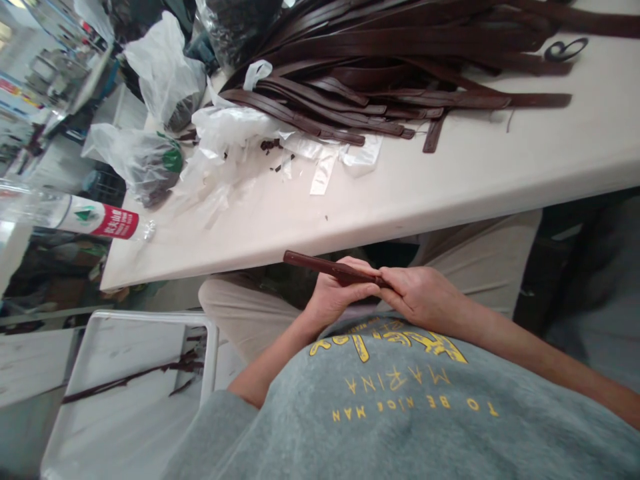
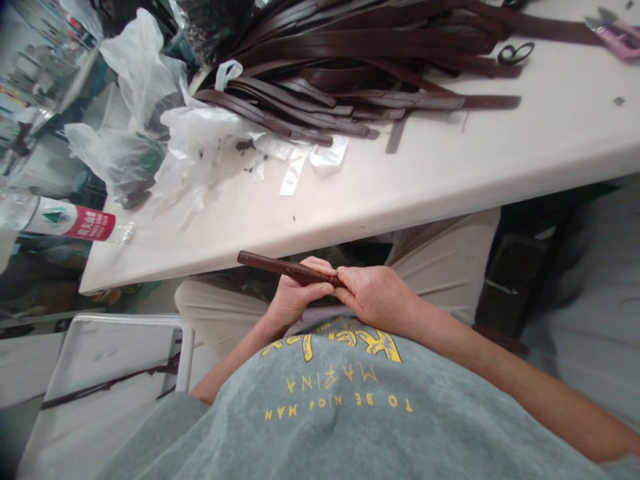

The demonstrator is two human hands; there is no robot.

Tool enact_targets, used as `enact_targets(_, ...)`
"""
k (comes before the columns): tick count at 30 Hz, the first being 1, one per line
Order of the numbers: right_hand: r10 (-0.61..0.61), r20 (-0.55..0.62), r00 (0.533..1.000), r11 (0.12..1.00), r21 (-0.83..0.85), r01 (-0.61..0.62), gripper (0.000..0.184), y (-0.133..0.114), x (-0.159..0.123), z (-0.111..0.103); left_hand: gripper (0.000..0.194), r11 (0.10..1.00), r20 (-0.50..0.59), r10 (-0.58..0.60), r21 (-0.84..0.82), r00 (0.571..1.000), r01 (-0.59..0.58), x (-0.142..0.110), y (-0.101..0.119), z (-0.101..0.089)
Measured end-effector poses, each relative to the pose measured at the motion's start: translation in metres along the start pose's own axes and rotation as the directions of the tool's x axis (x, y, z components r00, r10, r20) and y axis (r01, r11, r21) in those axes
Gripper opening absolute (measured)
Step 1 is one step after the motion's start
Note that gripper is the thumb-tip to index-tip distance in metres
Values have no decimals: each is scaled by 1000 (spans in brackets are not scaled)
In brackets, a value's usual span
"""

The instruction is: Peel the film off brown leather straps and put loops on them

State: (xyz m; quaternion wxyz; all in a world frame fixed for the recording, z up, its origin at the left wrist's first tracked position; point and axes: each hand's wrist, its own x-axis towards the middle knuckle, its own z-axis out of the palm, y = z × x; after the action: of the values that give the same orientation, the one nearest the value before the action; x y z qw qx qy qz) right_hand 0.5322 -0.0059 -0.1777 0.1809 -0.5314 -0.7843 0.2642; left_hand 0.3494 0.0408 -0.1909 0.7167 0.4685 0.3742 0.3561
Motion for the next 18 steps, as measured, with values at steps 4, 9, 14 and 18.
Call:
enact_targets(4,23,20,1000,991,133,-25,22,1,4,-12,22,995,-5,15,-96,1000,-15,3,1,1)
enact_targets(9,135,261,956,919,327,-219,49,36,-17,-35,31,968,-166,-20,-252,986,-23,13,13,-31)
enact_targets(14,155,356,921,898,338,-282,32,45,-24,-29,45,923,-284,-4,-371,959,-106,8,13,-35)
enact_targets(18,117,224,967,938,297,-182,32,25,-1,-21,60,940,-116,-100,-336,988,56,-9,-5,-6)
